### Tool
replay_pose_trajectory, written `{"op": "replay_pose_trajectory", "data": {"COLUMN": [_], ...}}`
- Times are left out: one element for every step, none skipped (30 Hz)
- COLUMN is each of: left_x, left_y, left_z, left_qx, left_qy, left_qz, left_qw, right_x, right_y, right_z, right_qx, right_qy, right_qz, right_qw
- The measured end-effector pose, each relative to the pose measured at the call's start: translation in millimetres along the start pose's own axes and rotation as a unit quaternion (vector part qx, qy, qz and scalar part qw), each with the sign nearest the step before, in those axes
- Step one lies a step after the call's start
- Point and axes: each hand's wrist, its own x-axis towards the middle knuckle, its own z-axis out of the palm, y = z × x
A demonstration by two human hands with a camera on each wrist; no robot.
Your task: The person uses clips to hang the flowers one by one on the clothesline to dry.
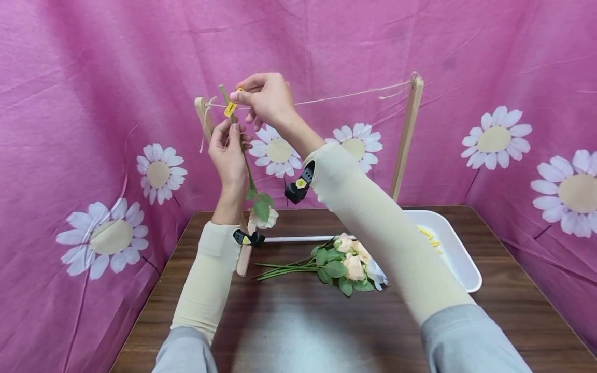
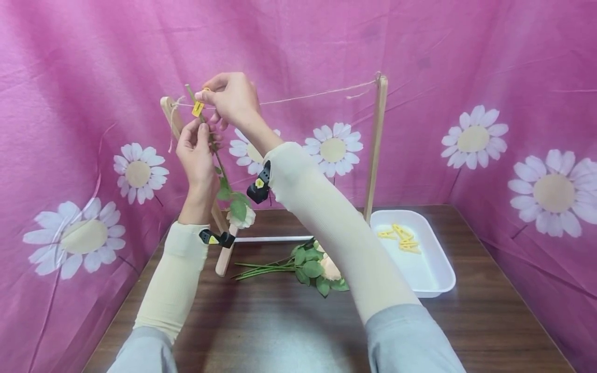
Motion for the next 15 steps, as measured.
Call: {"op": "replay_pose_trajectory", "data": {"left_x": [-0.1, -0.2, -0.3, -0.3, -0.3, -0.2, -0.3, -0.3, -0.2, -0.1, 0.1, 0.2, 0.4, 0.3, 0.4], "left_y": [-0.1, -0.3, -0.3, -0.5, -0.6, -0.8, -0.8, -0.7, -0.7, -0.9, -1.0, -1.0, -1.1, -1.1, -1.4], "left_z": [-0.2, -0.5, -0.8, -0.9, -1.1, -1.3, -1.4, -1.4, -1.3, -1.1, -0.9, -0.7, -0.5, -0.2, -0.1], "left_qx": [0.002, 0.005, 0.008, 0.011, 0.013, 0.016, 0.018, 0.02, 0.02, 0.021, 0.02, 0.02, 0.019, 0.018, 0.016], "left_qy": [0.001, 0.003, 0.004, 0.005, 0.005, 0.003, 0.002, 0.0, -0.002, -0.004, -0.006, -0.007, -0.009, -0.009, -0.008], "left_qz": [-0.002, -0.005, -0.007, -0.009, -0.011, -0.012, -0.013, -0.013, -0.012, -0.011, -0.009, -0.007, -0.005, -0.004, -0.004], "left_qw": [1.0, 1.0, 0.9999, 0.9999, 0.9998, 0.9998, 0.9998, 0.9997, 0.9997, 0.9997, 0.9998, 0.9998, 0.9998, 0.9998, 0.9998], "right_x": [-0.2, -0.5, -0.8, -1.0, -1.3, -1.7, -2.2, -2.8, -3.6, -4.3, -5.1, -5.8, -6.3, -6.6, -6.8], "right_y": [0, 1, 1, 2, 2, 2, 2, 2, 2, 2, 2, 2, 2, 3, 3], "right_z": [-1, -1, -2, -3, -4, -5, -6, -7, -8, -9, -11, -12, -13, -15, -17], "right_qx": [-0.006, -0.011, -0.016, -0.021, -0.022, -0.023, -0.022, -0.023, -0.021, -0.019, -0.016, -0.013, -0.011, -0.009, -0.007], "right_qy": [-0.007, -0.012, -0.015, -0.019, -0.022, -0.025, -0.026, -0.029, -0.032, -0.034, -0.035, -0.035, -0.034, -0.032, -0.028], "right_qz": [0.0, -0.001, -0.002, -0.002, -0.003, -0.004, -0.005, -0.008, -0.01, -0.011, -0.014, -0.017, -0.019, -0.023, -0.024], "right_qw": [1.0, 0.9999, 0.9998, 0.9996, 0.9995, 0.9994, 0.9994, 0.9993, 0.9992, 0.9992, 0.9992, 0.9992, 0.9992, 0.9992, 0.9993]}}
